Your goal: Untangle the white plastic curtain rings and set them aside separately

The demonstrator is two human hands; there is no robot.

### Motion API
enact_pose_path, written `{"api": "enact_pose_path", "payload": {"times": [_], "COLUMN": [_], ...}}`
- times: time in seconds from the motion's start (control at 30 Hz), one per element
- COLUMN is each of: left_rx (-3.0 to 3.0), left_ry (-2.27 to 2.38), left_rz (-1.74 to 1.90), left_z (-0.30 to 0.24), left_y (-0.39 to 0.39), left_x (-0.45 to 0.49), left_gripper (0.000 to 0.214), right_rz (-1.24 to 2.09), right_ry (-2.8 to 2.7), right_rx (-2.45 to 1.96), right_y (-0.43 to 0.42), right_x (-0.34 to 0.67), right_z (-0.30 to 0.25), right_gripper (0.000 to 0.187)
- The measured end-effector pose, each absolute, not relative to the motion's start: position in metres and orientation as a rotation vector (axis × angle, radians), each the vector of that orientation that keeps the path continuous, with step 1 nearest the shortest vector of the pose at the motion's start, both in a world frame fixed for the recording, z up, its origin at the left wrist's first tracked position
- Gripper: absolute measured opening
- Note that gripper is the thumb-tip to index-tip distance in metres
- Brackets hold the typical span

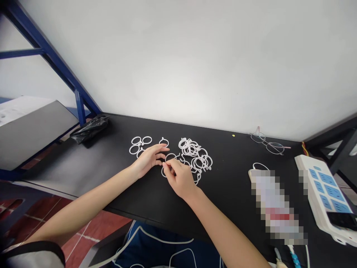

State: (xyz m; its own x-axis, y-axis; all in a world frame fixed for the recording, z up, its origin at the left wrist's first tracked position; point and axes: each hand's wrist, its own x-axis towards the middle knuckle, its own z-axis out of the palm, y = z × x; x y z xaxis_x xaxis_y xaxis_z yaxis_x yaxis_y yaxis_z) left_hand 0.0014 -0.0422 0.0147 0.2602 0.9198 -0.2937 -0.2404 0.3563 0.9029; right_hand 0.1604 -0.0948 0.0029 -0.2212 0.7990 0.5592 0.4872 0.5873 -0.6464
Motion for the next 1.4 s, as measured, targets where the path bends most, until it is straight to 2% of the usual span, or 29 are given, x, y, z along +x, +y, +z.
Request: {"api": "enact_pose_path", "payload": {"times": [0.13,0.27,0.53,0.8,0.97,1.2,1.4], "left_rx": [1.683,2.213,2.506,2.685,2.623,2.513,2.496], "left_ry": [1.113,1.191,1.278,1.518,1.540,1.587,1.629], "left_rz": [1.029,0.908,0.556,0.354,0.374,0.365,0.364], "left_z": [0.012,0.007,0.001,0.004,0.004,0.013,0.018], "left_y": [-0.041,-0.037,-0.037,-0.043,-0.045,-0.045,-0.045], "left_x": [-0.006,-0.013,-0.010,-0.006,-0.007,-0.007,-0.008], "left_gripper": [0.019,0.026,0.033,0.032,0.040,0.021,0.022], "right_rz": [0.419,0.427,0.423,0.421,0.428,0.422,0.428], "right_ry": [-1.882,-1.883,-1.890,-1.888,-1.888,-1.887,-1.885], "right_rx": [-1.042,-1.037,-1.036,-1.037,-1.040,-1.037,-1.036], "right_y": [-0.096,-0.096,-0.096,-0.095,-0.096,-0.095,-0.096], "right_x": [0.161,0.161,0.161,0.161,0.161,0.161,0.161], "right_z": [0.003,0.004,0.004,0.003,0.001,0.002,0.002], "right_gripper": [0.021,0.021,0.021,0.021,0.021,0.021,0.021]}}
